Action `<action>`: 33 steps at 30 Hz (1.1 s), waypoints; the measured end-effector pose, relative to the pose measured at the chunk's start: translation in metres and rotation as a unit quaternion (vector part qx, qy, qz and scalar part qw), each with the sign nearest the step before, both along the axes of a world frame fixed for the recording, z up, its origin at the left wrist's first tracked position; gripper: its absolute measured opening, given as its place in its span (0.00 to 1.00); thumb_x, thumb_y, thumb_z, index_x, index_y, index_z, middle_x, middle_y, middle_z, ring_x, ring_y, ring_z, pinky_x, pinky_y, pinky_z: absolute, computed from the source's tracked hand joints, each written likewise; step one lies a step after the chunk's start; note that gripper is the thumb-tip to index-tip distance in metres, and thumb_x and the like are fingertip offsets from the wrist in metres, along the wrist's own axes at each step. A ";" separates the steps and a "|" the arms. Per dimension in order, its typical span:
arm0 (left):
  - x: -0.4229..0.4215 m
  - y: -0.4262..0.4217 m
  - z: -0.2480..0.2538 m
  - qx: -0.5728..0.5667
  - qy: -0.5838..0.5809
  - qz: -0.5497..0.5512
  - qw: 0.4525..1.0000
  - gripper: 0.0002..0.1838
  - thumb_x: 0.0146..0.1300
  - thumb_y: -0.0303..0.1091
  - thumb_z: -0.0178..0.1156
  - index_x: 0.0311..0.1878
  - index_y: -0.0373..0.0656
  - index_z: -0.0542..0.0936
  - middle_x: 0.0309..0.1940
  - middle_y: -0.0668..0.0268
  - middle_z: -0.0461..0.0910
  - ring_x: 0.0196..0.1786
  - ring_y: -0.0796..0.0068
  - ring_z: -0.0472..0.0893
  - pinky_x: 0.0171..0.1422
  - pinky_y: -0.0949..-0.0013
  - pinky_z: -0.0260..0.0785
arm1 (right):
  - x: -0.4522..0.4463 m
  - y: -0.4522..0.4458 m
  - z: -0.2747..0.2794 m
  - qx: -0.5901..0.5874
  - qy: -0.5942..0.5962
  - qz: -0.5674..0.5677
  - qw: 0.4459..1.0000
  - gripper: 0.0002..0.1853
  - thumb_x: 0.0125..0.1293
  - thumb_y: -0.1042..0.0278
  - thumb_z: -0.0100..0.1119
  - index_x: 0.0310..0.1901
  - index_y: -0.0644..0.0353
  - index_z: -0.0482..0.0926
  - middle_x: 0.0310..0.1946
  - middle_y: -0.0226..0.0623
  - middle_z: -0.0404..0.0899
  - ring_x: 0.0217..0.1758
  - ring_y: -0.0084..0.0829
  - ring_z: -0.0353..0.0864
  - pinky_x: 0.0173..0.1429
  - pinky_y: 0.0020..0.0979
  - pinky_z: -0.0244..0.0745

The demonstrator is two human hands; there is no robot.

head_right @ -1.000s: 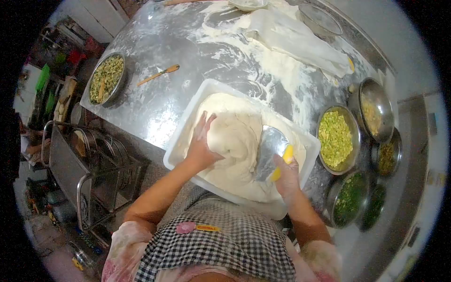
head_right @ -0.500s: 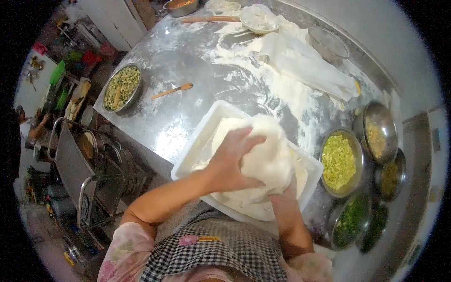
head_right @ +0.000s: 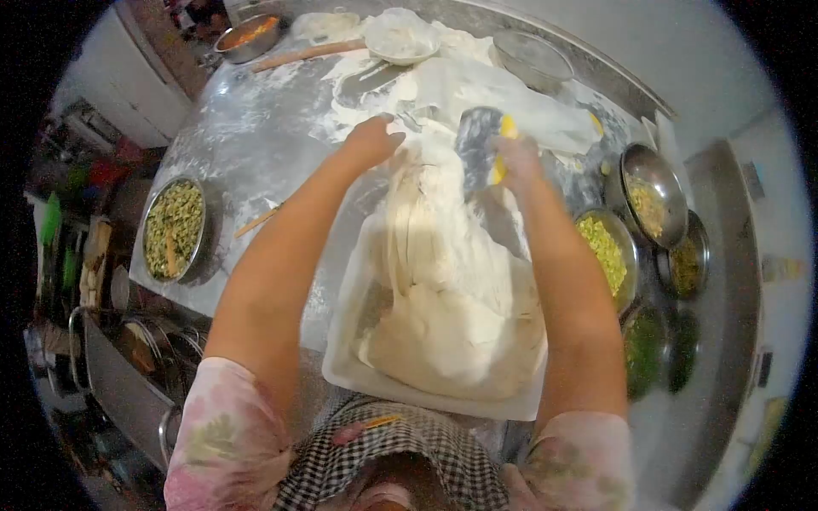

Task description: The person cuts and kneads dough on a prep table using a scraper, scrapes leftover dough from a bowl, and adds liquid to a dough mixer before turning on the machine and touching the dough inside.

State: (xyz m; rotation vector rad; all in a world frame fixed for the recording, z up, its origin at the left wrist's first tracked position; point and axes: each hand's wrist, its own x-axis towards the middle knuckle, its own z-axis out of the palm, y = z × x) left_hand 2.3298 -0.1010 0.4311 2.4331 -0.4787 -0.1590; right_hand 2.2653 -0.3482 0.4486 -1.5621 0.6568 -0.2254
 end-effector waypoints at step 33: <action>0.026 -0.011 -0.072 -0.425 0.303 -0.038 0.852 0.29 0.61 0.54 0.49 0.56 0.39 0.67 0.42 0.70 0.72 0.41 0.78 0.70 0.46 0.72 0.64 | -0.028 0.032 -0.008 -0.544 0.118 0.262 0.789 0.10 0.54 0.63 0.60 0.36 0.55 0.77 0.27 0.43 0.78 0.32 0.43 0.78 0.38 0.39 0.70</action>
